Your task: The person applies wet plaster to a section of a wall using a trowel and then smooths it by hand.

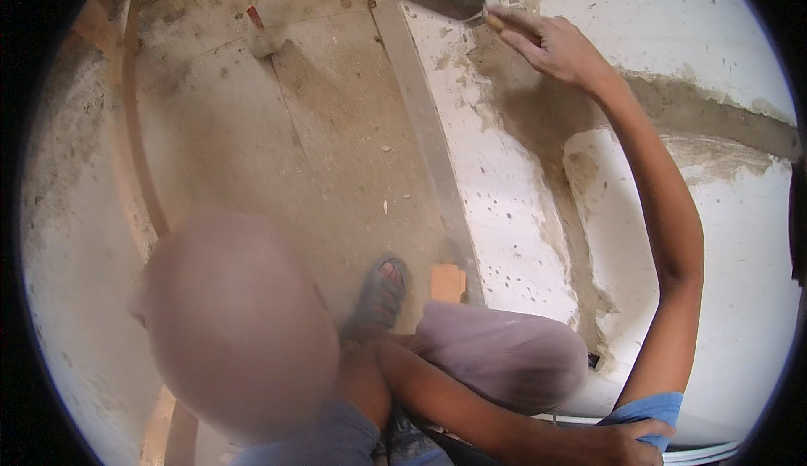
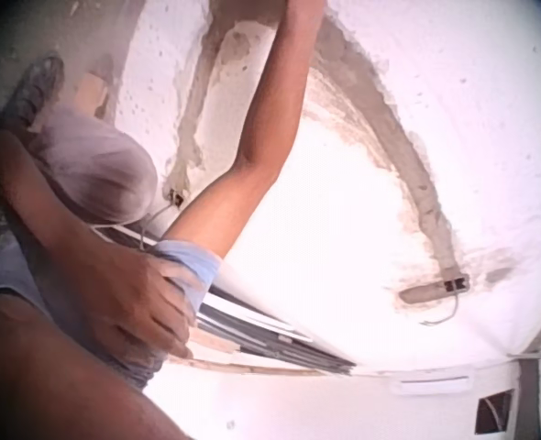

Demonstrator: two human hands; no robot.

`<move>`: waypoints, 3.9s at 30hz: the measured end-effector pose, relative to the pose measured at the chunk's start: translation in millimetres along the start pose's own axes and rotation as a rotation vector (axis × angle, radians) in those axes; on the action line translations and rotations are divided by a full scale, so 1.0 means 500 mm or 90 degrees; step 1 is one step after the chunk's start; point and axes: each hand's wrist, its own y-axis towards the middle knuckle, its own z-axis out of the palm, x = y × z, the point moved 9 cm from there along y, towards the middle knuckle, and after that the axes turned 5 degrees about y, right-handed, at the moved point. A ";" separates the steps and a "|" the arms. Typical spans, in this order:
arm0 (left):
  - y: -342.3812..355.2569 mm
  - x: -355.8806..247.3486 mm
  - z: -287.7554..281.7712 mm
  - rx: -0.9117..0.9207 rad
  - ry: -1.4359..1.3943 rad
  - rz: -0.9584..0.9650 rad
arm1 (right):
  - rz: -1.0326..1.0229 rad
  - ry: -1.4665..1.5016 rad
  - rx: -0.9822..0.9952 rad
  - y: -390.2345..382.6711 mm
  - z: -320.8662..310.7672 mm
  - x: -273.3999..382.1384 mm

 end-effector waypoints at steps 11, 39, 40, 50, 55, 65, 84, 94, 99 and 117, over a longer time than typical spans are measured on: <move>-0.005 0.002 0.008 -0.012 -0.004 0.006 | -0.041 -0.081 -0.008 -0.040 0.023 0.010; -0.013 0.006 0.029 0.025 -0.028 -0.035 | 0.120 -0.023 0.039 -0.067 0.071 0.004; -0.013 0.009 0.027 0.021 -0.028 -0.037 | 0.101 0.008 0.000 -0.074 0.062 0.012; -0.013 0.010 0.018 0.015 -0.026 -0.034 | 0.085 -0.023 -0.052 -0.077 0.057 0.036; -0.011 0.011 0.019 0.018 -0.029 -0.037 | 0.045 -0.044 -0.083 -0.076 0.056 0.036; -0.010 0.011 0.015 0.008 -0.033 -0.029 | 0.008 -0.110 -0.025 -0.065 0.082 0.015; -0.014 0.009 0.012 0.009 -0.039 -0.055 | 0.053 -0.037 -0.098 -0.110 0.053 0.020; -0.015 0.017 0.028 0.015 -0.011 -0.042 | 0.085 -0.017 -0.164 -0.132 0.039 0.041; -0.019 0.015 0.032 0.040 -0.006 -0.071 | 0.147 -0.039 -0.088 -0.150 0.088 0.017; -0.032 0.028 0.039 0.069 0.030 -0.087 | 0.170 0.173 -0.199 -0.195 0.126 0.061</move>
